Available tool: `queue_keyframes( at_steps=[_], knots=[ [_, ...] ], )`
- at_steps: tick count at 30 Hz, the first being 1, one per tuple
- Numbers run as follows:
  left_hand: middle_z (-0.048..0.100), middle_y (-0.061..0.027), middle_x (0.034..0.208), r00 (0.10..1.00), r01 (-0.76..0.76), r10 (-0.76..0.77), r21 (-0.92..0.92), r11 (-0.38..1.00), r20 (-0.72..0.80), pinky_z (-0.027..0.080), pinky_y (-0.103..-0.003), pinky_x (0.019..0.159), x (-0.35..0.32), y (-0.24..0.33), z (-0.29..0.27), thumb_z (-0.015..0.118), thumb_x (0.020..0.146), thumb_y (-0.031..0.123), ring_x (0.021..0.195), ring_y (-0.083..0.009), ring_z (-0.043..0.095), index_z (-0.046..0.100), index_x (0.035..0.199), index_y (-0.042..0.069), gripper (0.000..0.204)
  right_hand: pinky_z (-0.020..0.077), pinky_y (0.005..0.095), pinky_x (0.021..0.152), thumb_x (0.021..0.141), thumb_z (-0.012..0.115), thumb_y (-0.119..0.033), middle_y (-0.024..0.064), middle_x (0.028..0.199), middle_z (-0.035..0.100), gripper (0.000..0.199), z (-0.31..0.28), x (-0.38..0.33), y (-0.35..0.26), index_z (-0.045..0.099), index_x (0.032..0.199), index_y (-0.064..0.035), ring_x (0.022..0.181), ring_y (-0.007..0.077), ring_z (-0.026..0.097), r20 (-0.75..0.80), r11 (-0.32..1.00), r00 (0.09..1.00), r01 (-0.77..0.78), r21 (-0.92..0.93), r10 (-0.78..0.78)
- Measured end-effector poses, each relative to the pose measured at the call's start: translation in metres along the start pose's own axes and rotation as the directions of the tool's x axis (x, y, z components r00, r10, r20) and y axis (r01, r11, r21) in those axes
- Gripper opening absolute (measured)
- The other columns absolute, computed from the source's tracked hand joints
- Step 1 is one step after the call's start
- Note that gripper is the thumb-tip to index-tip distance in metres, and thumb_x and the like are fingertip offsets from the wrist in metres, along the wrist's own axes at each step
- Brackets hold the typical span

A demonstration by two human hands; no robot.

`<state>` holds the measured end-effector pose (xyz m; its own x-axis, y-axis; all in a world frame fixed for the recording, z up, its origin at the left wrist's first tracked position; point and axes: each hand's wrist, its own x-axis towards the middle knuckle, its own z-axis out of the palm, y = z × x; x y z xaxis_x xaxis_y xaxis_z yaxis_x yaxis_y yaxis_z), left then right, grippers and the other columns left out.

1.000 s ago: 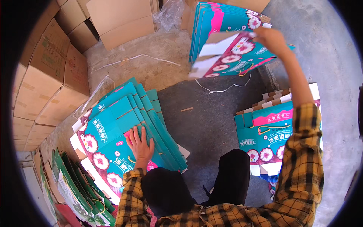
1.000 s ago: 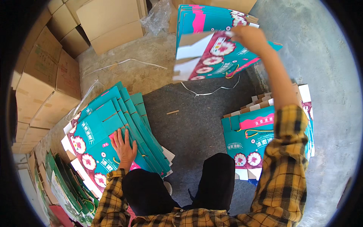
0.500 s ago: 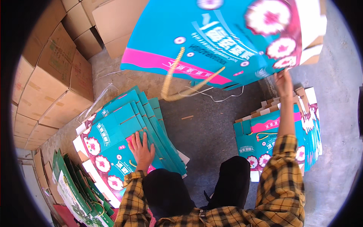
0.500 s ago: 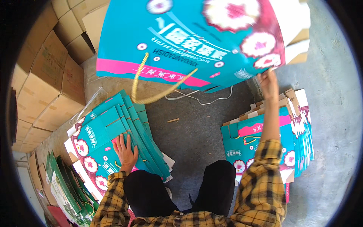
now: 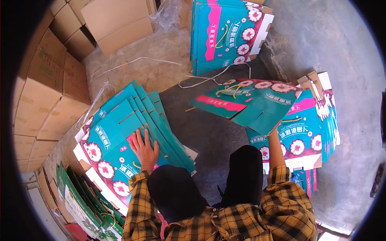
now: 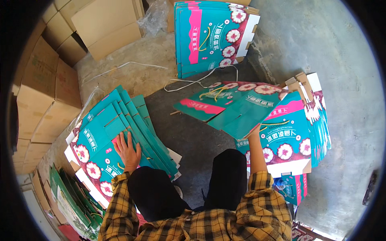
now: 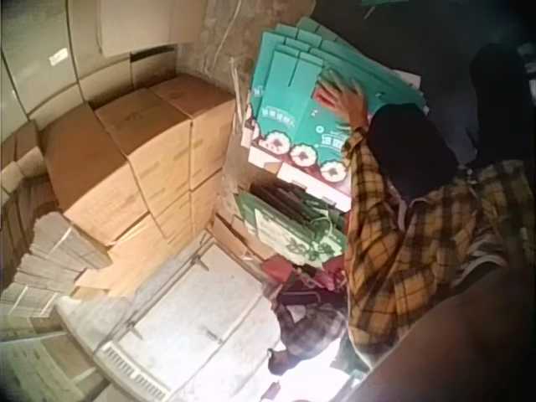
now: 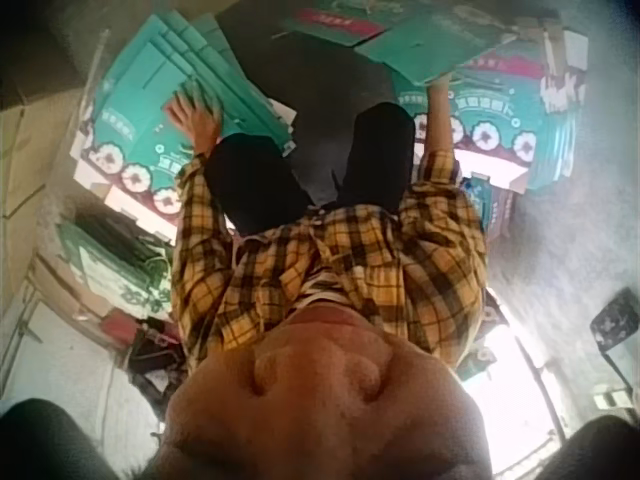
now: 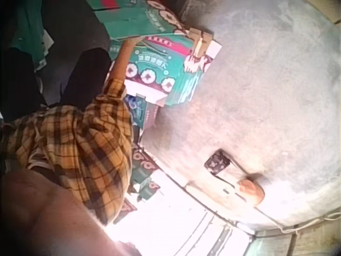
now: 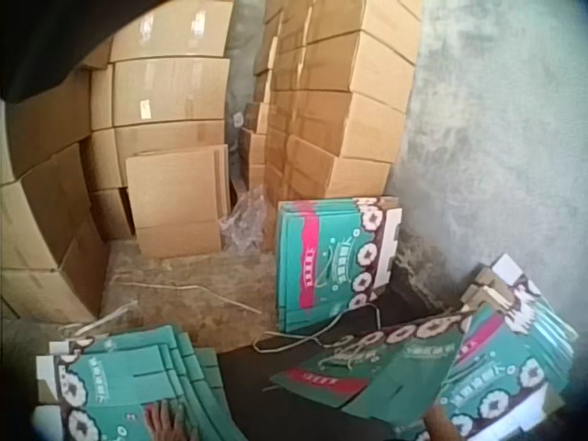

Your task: Folding flat-packed cardboard into gift boxes and stacking them.

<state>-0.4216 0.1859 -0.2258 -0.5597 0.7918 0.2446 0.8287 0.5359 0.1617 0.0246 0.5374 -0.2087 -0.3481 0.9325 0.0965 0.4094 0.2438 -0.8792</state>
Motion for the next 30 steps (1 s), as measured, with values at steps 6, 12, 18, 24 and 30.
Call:
queue_keyframes(
  at_steps=[6,12,18,24,30],
  knots=[
    [0.030,-0.0174,0.149,1.000,0.020,-0.021,0.055,0.998,0.011,0.013,-0.058,0.111,-0.017,-0.024,-0.009,0.055,0.084,0.035,0.138,-0.0376,0.024,0.043,0.139,0.010,0.061,0.0510,0.0373,0.086,0.067,0.074,-0.005,0.0197,0.145,0.034,0.065,0.047,-0.005,-0.222,0.049,0.126,0.0001,0.106,0.0361,0.057,-0.298,0.719,0.797,0.229,-0.656,-0.525],
    [0.029,-0.0170,0.150,1.000,0.023,-0.023,0.028,0.999,0.004,0.012,-0.059,0.111,-0.013,-0.018,-0.007,0.055,0.084,0.035,0.139,-0.0377,0.023,0.042,0.140,0.012,0.062,0.0527,0.0384,0.076,0.066,0.071,-0.002,0.0061,0.118,0.060,0.042,0.019,0.056,-0.247,0.059,0.106,-0.0110,0.093,0.0313,0.061,0.451,0.342,0.736,0.650,-0.678,-0.504],
    [0.028,-0.0164,0.150,0.999,0.035,-0.035,0.020,0.999,0.013,0.012,-0.059,0.111,-0.013,-0.023,-0.006,0.056,0.085,0.036,0.139,-0.0377,0.022,0.042,0.141,0.013,0.062,0.0502,0.0433,0.071,0.080,0.067,-0.013,0.0098,0.096,0.060,0.022,0.007,0.138,-0.277,0.056,0.098,-0.0104,0.087,0.0334,0.062,0.386,0.339,0.761,0.600,-0.724,-0.522],
    [0.028,-0.0173,0.150,0.999,0.037,-0.038,0.039,0.999,0.032,0.012,-0.059,0.111,-0.011,-0.024,-0.007,0.057,0.084,0.037,0.140,-0.0378,0.022,0.042,0.140,0.012,0.063,0.0487,0.0450,0.069,0.085,0.064,-0.024,0.0127,0.092,0.061,0.024,0.015,0.214,-0.291,0.055,0.102,-0.0096,0.084,0.0370,0.061,0.379,0.270,0.763,0.571,-0.775,-0.524],
    [0.029,-0.0184,0.149,0.999,0.025,-0.025,-0.002,1.000,0.032,0.012,-0.059,0.111,-0.005,-0.017,-0.007,0.057,0.084,0.034,0.139,-0.0381,0.023,0.044,0.139,0.010,0.062,0.0493,0.0470,0.074,0.084,0.065,-0.027,0.0158,0.094,0.062,0.031,0.051,0.294,-0.272,0.056,0.108,-0.0104,0.090,0.0353,0.063,0.495,0.181,0.744,0.618,-0.765,-0.449]
  ],
)
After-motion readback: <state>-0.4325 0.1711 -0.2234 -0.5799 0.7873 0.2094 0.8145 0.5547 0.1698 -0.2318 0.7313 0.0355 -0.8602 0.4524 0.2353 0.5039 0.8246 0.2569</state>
